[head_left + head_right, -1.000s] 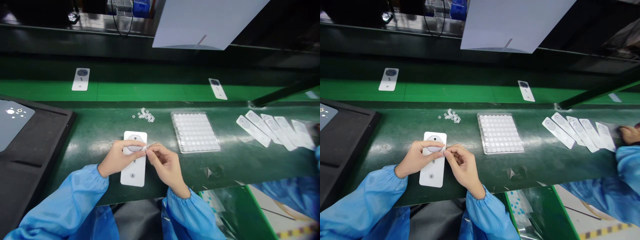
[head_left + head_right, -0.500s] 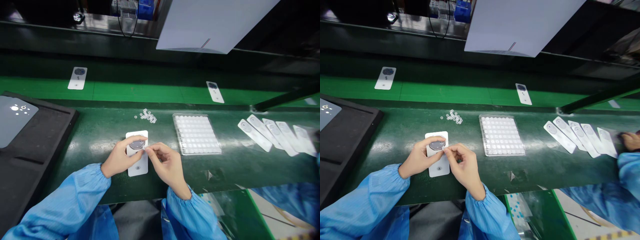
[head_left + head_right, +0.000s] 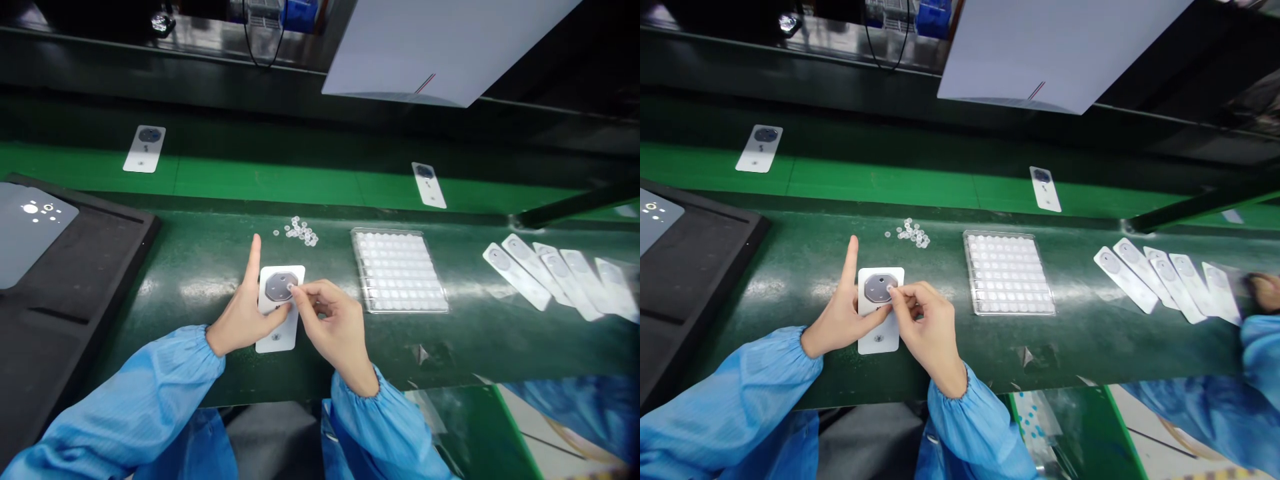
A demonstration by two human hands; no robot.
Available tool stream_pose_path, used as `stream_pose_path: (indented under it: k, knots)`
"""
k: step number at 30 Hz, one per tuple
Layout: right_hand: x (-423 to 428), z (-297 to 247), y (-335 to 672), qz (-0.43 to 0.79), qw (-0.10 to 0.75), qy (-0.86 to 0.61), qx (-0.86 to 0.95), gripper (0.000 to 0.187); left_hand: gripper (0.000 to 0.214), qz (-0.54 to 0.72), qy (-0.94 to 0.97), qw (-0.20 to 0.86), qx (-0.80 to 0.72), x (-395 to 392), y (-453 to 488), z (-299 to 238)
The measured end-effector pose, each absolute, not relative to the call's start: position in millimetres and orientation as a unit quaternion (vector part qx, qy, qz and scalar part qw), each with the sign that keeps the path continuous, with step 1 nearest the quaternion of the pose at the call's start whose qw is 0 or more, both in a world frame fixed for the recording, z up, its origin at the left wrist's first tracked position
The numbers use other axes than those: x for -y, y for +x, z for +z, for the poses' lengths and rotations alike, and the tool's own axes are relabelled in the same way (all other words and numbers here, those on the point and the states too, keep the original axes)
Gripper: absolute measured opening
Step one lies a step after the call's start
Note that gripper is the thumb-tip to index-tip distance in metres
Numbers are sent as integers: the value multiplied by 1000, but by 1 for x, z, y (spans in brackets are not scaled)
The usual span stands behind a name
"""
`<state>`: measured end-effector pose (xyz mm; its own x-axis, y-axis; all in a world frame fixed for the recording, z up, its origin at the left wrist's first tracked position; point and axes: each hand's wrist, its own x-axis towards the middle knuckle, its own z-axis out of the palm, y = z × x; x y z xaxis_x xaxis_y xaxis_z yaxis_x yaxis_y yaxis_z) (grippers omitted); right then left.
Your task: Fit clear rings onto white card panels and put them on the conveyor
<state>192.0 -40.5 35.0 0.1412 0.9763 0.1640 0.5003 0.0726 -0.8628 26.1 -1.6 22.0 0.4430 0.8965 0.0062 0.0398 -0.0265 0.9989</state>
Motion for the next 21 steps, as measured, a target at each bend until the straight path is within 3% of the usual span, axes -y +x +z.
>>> stream_pose_path:
  k: [6, 12, 16, 18, 21]
  knots:
    - [34, 40, 196, 308, 418, -640, 566, 22, 117, 362, 606, 598, -378, 2, 25, 21]
    - [26, 50, 202, 472, 443, -589, 484, 33, 115, 364, 615, 605, -351, 4, 23, 25]
    - [27, 51, 203, 467, 427, -587, 506, 31, 113, 380, 587, 621, -354, -1, 24, 22]
    - [26, 48, 205, 474, 413, -570, 529, 36, 102, 391, 553, 625, -388, -6, 25, 18]
    - [30, 41, 207, 535, 397, -535, 520, 53, 62, 410, 510, 603, -457, -12, 26, 15]
